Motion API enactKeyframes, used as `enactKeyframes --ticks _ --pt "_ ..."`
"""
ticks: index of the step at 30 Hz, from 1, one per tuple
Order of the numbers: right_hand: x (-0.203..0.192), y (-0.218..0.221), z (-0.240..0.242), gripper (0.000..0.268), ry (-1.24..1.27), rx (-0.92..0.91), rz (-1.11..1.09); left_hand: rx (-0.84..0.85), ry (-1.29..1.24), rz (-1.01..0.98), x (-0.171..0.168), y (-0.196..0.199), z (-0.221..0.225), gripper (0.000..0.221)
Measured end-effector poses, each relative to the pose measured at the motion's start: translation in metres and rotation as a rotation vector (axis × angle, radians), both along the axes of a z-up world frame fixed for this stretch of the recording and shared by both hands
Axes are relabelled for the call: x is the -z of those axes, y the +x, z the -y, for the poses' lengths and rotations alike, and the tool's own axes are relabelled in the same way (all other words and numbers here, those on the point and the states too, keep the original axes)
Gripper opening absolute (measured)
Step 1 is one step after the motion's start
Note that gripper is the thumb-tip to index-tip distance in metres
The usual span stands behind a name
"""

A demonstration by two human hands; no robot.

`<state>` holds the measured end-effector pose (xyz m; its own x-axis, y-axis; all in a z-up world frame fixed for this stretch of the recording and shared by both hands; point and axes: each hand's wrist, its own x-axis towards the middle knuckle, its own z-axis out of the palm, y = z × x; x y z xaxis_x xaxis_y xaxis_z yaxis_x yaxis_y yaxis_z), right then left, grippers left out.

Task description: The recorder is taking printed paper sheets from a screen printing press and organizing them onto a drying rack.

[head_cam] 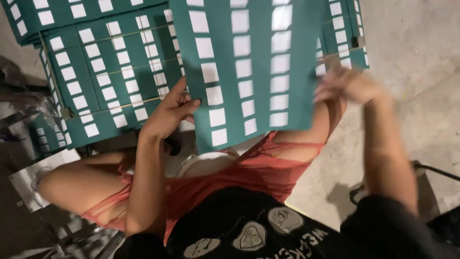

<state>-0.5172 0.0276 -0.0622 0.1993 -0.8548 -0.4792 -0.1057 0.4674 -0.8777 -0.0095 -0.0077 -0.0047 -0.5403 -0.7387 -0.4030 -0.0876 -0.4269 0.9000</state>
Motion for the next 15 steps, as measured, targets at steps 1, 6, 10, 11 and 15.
enactKeyframes --ticks 1,6,10,11,15 --pt "0.008 0.024 -0.012 0.060 0.131 -0.031 0.251 -0.005 0.016 0.065 -0.001 -0.003 0.002 0.073" --pt "0.037 0.091 -0.020 0.046 0.175 -0.085 -0.010 0.078 -0.013 0.192 0.022 -0.003 0.012 0.073" --pt "0.070 0.116 -0.025 0.047 0.140 -0.083 -0.034 0.145 -0.095 -0.009 -0.014 -0.006 0.007 0.067" --pt "0.064 0.129 -0.022 0.047 0.145 -0.086 -0.028 0.143 -0.089 -0.003 -0.024 0.004 0.004 0.067" --pt "0.060 0.178 -0.011 0.058 0.050 0.046 0.376 0.235 -0.158 0.098 -0.080 0.030 -0.011 0.058"
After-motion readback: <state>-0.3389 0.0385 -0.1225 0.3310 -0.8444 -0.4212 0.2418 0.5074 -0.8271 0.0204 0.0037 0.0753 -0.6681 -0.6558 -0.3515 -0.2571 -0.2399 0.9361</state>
